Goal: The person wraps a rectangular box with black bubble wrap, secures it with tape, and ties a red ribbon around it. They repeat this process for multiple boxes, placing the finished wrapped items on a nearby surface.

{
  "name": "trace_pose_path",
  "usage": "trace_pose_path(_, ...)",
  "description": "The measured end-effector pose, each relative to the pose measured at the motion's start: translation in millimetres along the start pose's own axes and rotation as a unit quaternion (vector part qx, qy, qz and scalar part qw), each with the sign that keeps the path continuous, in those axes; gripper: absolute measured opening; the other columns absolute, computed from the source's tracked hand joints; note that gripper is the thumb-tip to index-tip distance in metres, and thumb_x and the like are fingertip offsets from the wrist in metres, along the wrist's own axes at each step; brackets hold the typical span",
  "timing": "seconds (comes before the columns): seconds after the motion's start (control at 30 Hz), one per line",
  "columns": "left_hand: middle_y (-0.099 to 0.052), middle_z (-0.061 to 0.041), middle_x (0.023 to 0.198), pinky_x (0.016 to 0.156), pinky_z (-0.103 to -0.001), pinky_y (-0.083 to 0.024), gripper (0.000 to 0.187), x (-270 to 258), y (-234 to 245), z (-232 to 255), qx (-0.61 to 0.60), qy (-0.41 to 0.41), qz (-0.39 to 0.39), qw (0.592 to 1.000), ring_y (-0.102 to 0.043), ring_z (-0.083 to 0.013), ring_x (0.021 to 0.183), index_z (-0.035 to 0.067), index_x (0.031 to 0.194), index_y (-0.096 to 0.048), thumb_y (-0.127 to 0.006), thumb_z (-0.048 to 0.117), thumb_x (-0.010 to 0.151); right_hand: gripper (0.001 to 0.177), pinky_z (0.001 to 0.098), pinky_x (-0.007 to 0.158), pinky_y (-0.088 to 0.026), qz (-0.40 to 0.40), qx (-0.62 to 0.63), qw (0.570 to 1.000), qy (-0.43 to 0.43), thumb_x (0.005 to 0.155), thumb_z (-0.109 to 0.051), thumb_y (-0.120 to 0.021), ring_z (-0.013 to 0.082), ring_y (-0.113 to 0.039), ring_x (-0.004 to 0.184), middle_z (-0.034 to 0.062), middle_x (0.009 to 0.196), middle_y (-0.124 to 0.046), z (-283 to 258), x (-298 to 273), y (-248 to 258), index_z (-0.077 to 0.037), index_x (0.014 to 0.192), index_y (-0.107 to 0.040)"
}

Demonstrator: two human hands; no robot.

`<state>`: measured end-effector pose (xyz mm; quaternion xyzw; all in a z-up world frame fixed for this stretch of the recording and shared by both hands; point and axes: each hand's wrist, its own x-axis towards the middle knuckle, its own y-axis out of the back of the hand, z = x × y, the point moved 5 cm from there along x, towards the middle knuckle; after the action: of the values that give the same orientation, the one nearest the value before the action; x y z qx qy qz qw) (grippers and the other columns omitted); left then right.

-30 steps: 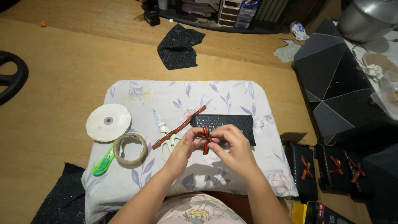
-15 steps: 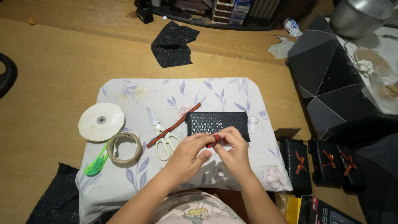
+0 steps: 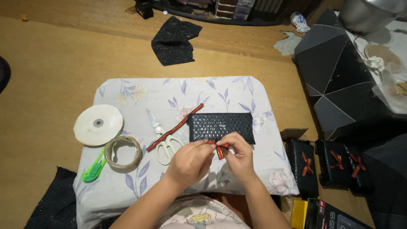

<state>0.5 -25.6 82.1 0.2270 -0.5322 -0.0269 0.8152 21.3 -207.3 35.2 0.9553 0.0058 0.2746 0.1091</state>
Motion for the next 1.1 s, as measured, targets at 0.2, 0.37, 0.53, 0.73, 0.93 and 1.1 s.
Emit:
trace_pose_path(0.2,-0.072,-0.008,0.098,0.078,-0.037,-0.062,0.028,-2,1,-11,0.011,-0.046,0.041,0.998,-0.073,-0.0283,0.092,0.005,0.108,-0.056,-0.076,-0.001,0.09,0.02,0.025,0.084,-0.05,0.008,0.197,0.978,-0.065,0.09,0.014,-0.061,0.0134,-0.059,0.094,0.007,0.104,-0.059,30,-14,-15,-0.001,0.101,-0.065)
trace_pose_path(0.37,-0.073,-0.01,0.09,0.071,-0.033,-0.061,0.034,-12,-6,-27,-0.078,0.113,0.095,0.986,-0.074,-0.0249,0.084,0.005,0.104,-0.058,-0.084,-0.002,0.082,0.022,0.0239,0.084,-0.049,0.03,0.136,0.989,-0.047,0.09,0.014,-0.057,0.0121,-0.058,0.094,0.0069,0.105,-0.059,34,-17,-21,0.0,0.104,-0.066)
trace_pose_path(0.53,-0.072,-0.007,0.104,0.076,-0.029,-0.062,0.042,-31,-16,-42,-0.242,0.232,0.181,0.925,-0.074,-0.0179,0.087,0.005,0.113,-0.055,-0.083,-0.004,0.084,0.017,0.0275,0.075,-0.05,0.069,0.215,0.965,-0.132,0.093,0.014,-0.06,0.0138,-0.059,0.085,0.0075,0.101,-0.059,50,-22,-31,0.001,0.102,-0.065)
trace_pose_path(0.73,-0.068,-0.003,0.111,0.073,-0.028,-0.059,0.042,-42,-31,-81,-0.359,0.469,0.01,0.807,-0.066,-0.0112,0.094,0.006,0.125,-0.056,-0.075,0.014,0.088,0.028,0.0291,0.079,-0.054,0.026,0.077,0.997,-0.01,0.081,0.016,-0.059,0.0167,-0.064,0.09,0.0071,0.099,-0.066,37,-21,-15,-0.002,0.1,-0.069)
trace_pose_path(0.93,-0.073,0.0,0.084,0.065,-0.021,-0.051,0.019,-43,-63,-86,-0.327,0.509,-0.163,0.78,-0.063,-0.0045,0.074,0.002,0.1,-0.072,-0.077,0.018,0.089,0.031,0.0279,0.075,-0.053,-0.07,-0.042,0.997,0.012,0.074,0.014,-0.064,0.0169,-0.066,0.088,0.0062,0.097,-0.073,37,2,22,-0.005,0.097,-0.073)
trace_pose_path(1.1,-0.07,0.002,0.081,0.061,-0.02,-0.046,0.014,-36,-82,-102,-0.357,0.506,-0.106,0.778,-0.057,-0.0027,0.07,0.002,0.097,-0.072,-0.074,0.014,0.092,0.034,0.0294,0.085,-0.056,-0.07,0.056,0.98,-0.178,0.086,0.012,-0.058,0.0154,-0.069,0.098,0.0076,0.11,-0.071,59,16,34,-0.003,0.114,-0.069)
